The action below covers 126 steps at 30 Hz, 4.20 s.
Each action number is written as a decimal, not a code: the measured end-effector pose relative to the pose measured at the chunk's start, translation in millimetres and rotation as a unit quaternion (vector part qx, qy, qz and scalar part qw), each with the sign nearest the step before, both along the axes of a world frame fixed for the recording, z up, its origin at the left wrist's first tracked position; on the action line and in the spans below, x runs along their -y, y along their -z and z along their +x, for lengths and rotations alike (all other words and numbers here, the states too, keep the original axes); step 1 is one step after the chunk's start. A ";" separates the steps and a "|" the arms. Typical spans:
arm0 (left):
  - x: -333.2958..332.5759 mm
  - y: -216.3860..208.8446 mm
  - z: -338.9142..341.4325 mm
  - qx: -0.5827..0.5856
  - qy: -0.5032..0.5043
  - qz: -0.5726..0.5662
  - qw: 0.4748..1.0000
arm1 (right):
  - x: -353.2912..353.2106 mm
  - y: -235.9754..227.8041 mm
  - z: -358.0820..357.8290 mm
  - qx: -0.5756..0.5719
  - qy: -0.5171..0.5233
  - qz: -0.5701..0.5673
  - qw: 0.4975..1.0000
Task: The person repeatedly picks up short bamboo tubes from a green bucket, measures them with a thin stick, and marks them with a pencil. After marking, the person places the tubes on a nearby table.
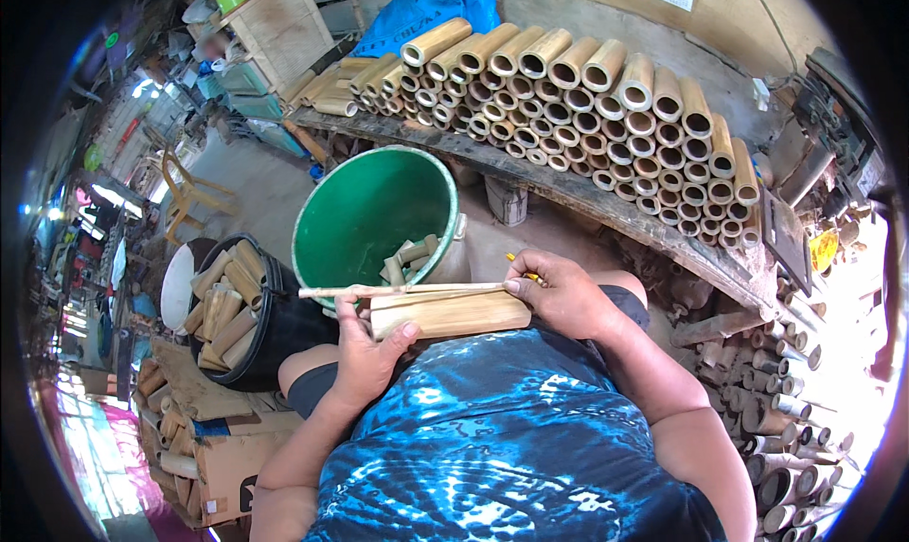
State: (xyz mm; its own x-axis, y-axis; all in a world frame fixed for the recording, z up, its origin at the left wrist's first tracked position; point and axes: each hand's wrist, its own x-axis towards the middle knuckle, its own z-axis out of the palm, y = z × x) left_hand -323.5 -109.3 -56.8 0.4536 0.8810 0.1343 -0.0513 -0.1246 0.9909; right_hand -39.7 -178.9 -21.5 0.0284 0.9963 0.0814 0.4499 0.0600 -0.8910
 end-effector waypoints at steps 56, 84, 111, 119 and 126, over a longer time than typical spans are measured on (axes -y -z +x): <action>-10.1 12.7 -0.2 0.236 -0.018 -0.192 0.952 | -15.1 31.5 -51.5 -0.043 0.178 0.234 0.955; -6.4 15.2 -3.6 0.222 -0.021 -0.150 0.963 | -19.5 35.6 -53.9 -0.204 0.181 0.120 0.955; -6.8 11.4 -10.4 0.244 -0.043 -0.147 0.958 | -2.0 -4.0 -17.9 -0.378 0.058 0.070 0.921; 4.3 8.7 -33.0 0.173 0.023 -0.157 0.972 | 32.8 -40.1 -20.5 -0.507 -0.156 -0.025 0.847; 9.5 11.7 -40.6 0.165 0.016 -0.184 0.969 | 32.2 -41.9 -18.3 -0.577 -0.178 -0.059 0.795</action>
State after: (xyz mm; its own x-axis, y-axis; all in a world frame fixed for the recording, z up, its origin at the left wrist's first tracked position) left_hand -364.1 -118.8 -68.5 0.4675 0.8829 -0.0452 -0.3700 0.2418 0.8970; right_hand -58.0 -211.1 20.4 -0.2686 0.9568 0.1110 -0.6973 -0.1137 -0.7078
